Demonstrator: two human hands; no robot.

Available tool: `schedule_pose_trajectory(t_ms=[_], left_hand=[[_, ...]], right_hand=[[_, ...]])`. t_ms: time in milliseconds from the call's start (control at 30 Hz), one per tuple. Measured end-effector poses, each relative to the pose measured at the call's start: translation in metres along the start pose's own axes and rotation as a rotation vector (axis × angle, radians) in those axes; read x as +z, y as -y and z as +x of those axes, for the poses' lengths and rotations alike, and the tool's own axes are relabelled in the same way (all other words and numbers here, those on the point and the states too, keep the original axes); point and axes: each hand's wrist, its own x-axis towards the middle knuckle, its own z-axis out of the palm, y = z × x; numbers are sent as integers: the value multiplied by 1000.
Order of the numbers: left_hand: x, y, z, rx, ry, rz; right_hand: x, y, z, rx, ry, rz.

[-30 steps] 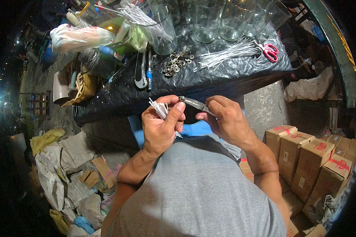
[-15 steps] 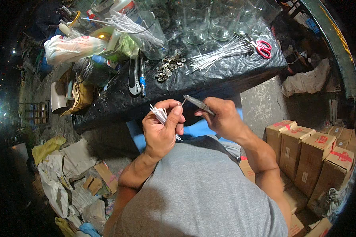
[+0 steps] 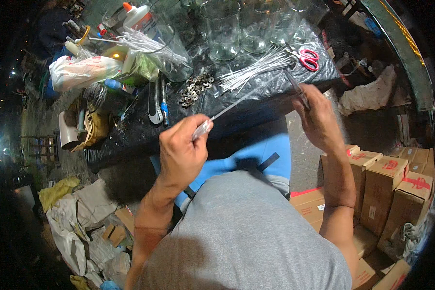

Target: The person repeatedly picks small metal rings from a table, threads them onto thin white wires held in the left hand, and uses pliers to crimp or secure the rings onto the wires. The process is repeated for multiple wires.

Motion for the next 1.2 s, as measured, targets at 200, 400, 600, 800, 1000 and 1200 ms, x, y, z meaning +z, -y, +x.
schedule_pose_trajectory(t_ms=[200, 400, 600, 800, 1000, 1200], left_hand=[[30, -6, 63, 160, 43, 198], [57, -6, 88, 179, 155, 410], [18, -11, 63, 108, 66, 414], [-48, 2, 14, -402, 205, -223], [-29, 42, -51, -806, 342, -1165], [-27, 46, -56, -767, 315, -1266]], right_hand=[[-33, -54, -1, -10, -188, -339], [-20, -55, -9, 94, -215, -19], [7, -17, -6, 39, -88, 151], [28, 32, 36, -236, 37, 128], [66, 67, 95, -435, 137, 9], [87, 73, 121, -492, 201, -173]])
